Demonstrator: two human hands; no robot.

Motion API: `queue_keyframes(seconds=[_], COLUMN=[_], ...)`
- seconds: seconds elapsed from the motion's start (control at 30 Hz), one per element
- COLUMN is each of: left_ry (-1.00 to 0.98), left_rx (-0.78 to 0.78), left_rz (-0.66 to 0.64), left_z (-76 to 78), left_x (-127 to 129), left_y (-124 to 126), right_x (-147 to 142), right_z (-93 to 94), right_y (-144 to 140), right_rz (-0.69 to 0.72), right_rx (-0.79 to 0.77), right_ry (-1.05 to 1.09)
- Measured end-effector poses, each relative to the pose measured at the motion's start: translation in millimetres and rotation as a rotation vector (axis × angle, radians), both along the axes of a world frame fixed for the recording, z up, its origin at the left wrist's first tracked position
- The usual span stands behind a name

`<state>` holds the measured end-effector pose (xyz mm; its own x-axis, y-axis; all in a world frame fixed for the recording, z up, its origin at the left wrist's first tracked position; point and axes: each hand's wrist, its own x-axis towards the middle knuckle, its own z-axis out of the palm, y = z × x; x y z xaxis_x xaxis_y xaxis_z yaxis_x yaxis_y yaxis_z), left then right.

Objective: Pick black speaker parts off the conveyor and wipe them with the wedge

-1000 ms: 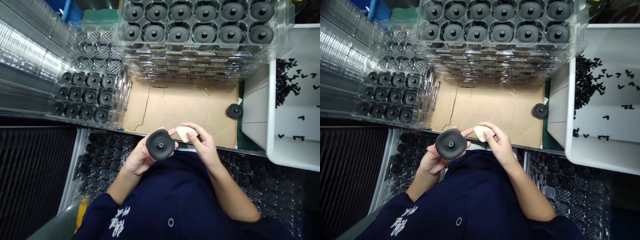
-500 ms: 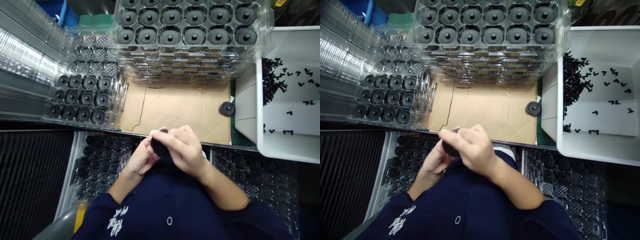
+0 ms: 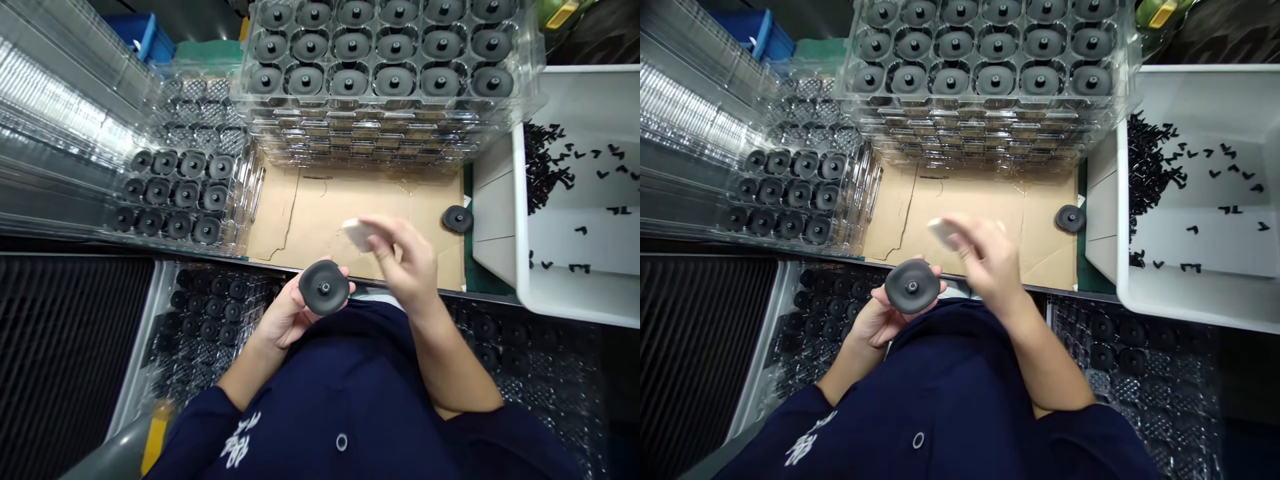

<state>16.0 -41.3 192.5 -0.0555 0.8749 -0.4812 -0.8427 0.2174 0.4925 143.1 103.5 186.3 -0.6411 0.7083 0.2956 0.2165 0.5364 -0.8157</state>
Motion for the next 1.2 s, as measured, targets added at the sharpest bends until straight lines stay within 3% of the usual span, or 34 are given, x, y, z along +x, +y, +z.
queue_keyframes(seconds=[0.07, 0.1, 0.17, 0.27, 0.33, 0.43, 0.5, 0.6, 0.73, 0.83, 0.97, 1.03, 1.1, 1.2], left_ry=[0.008, 0.012, -0.002, -0.064, -0.105, -0.145, -0.168, -0.205, -0.210, 0.053, 1.063, 1.442, 1.560, 1.557], left_rx=[-0.010, -0.020, -0.044, -0.063, -0.056, -0.035, -0.013, 0.036, 0.096, 0.213, 0.463, 0.530, 0.560, 0.580], left_rz=[0.045, 0.069, 0.088, 0.078, 0.094, 0.105, 0.080, 0.045, 0.007, -0.013, 0.041, 0.051, 0.048, 0.045], left_z=[-2.5, -4.6, -9.6, -14.7, -15.1, -13.3, -11.9, -9.4, -7.0, -10.1, -19.2, -21.8, -22.0, -20.2], left_x=[3.0, 3.6, 2.9, -1.0, -3.5, -5.8, -6.6, -6.7, -3.7, -0.1, -0.2, -2.4, -4.3, -5.2], left_y=[0.8, 0.4, -2.3, -8.4, -11.4, -11.6, -9.3, -4.9, -3.5, -5.4, -4.3, -1.8, 0.2, 0.9], right_x=[-10.4, -14.5, -18.5, -11.6, -1.0, 14.1, 19.9, 22.3, 20.9, 19.6, 19.6, 20.9, 23.1, 26.9], right_z=[25.6, 27.4, 9.3, -50.3, -89.0, -117.9, -115.4, -94.6, -75.5, -76.4, -77.1, -71.0, -59.6, -34.9], right_y=[-7.0, -6.4, 3.6, 28.2, 37.2, 29.4, 15.2, -6.8, -25.5, -32.3, -35.5, -37.0, -39.5, -43.7], right_rz=[0.260, 0.356, 0.420, 0.217, 0.021, -0.142, -0.229, -0.284, -0.105, -0.023, -0.011, -0.035, -0.105, -0.169], right_rx=[0.191, 0.237, 0.176, -0.055, -0.081, -0.027, 0.012, -0.002, -0.209, -0.304, -0.359, -0.384, -0.448, -0.584], right_ry=[0.051, 0.042, -0.037, -0.271, -0.402, -0.448, -0.396, -0.238, -0.125, -0.135, -0.129, -0.113, -0.041, 0.151])
